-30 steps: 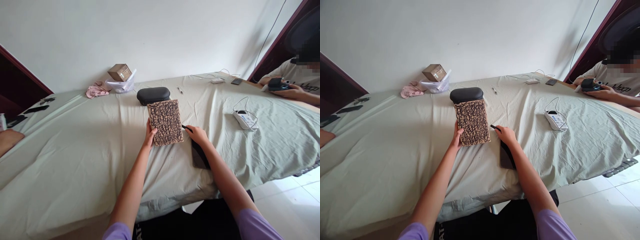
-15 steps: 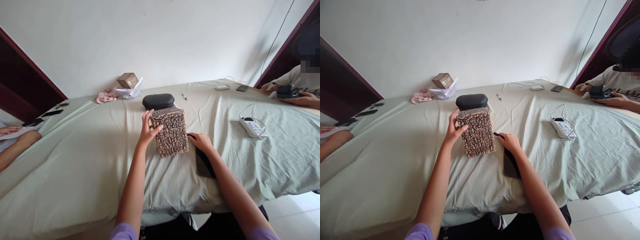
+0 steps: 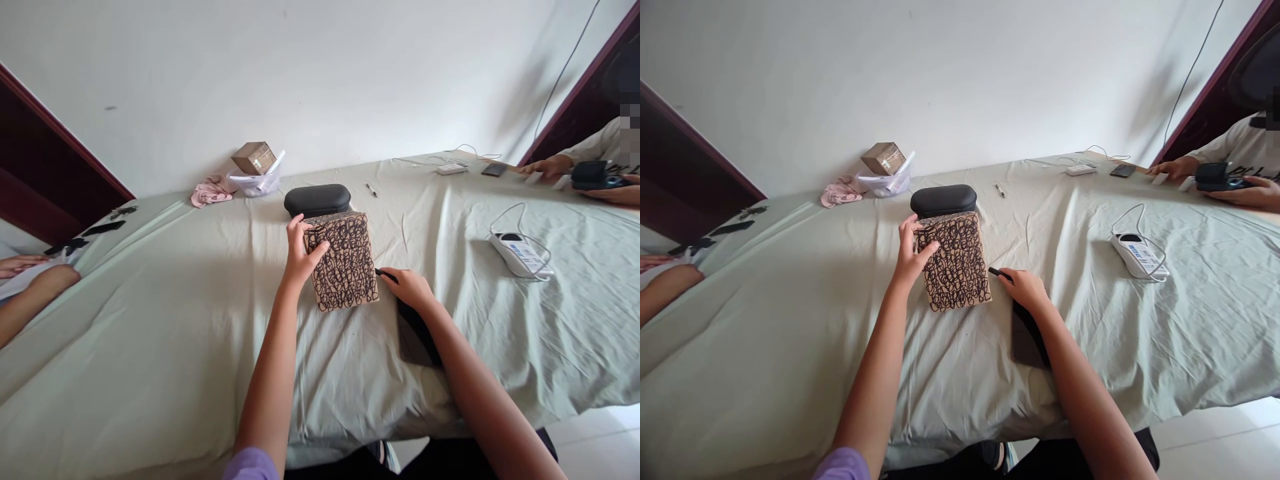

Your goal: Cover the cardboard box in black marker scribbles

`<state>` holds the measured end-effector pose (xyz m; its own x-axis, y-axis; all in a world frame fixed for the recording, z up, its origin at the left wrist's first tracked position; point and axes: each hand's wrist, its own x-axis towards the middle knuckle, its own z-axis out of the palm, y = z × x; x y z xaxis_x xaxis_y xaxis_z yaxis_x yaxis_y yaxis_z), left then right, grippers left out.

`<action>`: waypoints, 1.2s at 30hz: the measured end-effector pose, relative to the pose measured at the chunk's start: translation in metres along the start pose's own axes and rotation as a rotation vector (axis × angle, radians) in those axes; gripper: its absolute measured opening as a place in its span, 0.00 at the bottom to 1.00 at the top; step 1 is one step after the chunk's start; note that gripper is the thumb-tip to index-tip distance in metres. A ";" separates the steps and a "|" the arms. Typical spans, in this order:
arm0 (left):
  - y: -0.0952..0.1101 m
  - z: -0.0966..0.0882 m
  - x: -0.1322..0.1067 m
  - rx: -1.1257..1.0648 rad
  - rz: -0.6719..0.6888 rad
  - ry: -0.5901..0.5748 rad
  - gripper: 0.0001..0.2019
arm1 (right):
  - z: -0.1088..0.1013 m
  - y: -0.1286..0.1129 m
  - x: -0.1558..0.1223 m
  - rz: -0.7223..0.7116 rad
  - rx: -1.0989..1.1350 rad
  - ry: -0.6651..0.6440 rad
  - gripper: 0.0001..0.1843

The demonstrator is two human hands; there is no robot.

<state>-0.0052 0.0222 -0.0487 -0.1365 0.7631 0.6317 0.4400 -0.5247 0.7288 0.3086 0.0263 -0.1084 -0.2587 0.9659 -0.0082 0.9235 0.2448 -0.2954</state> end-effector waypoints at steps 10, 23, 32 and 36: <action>-0.002 -0.002 0.000 0.001 0.008 -0.038 0.24 | -0.001 -0.008 -0.004 0.002 0.009 -0.017 0.22; -0.003 -0.003 0.000 0.013 0.033 -0.044 0.26 | -0.029 0.016 -0.014 0.122 -0.040 -0.016 0.39; -0.003 -0.001 -0.001 0.006 0.053 -0.028 0.25 | -0.054 0.020 -0.032 0.057 0.420 -0.038 0.37; -0.003 0.000 -0.001 0.015 0.064 -0.010 0.25 | -0.057 0.002 -0.036 -0.021 0.859 0.071 0.21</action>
<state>-0.0063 0.0230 -0.0517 -0.0986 0.7319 0.6743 0.4606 -0.5670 0.6829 0.3364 -0.0030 -0.0540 -0.2284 0.9719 0.0570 0.3770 0.1423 -0.9152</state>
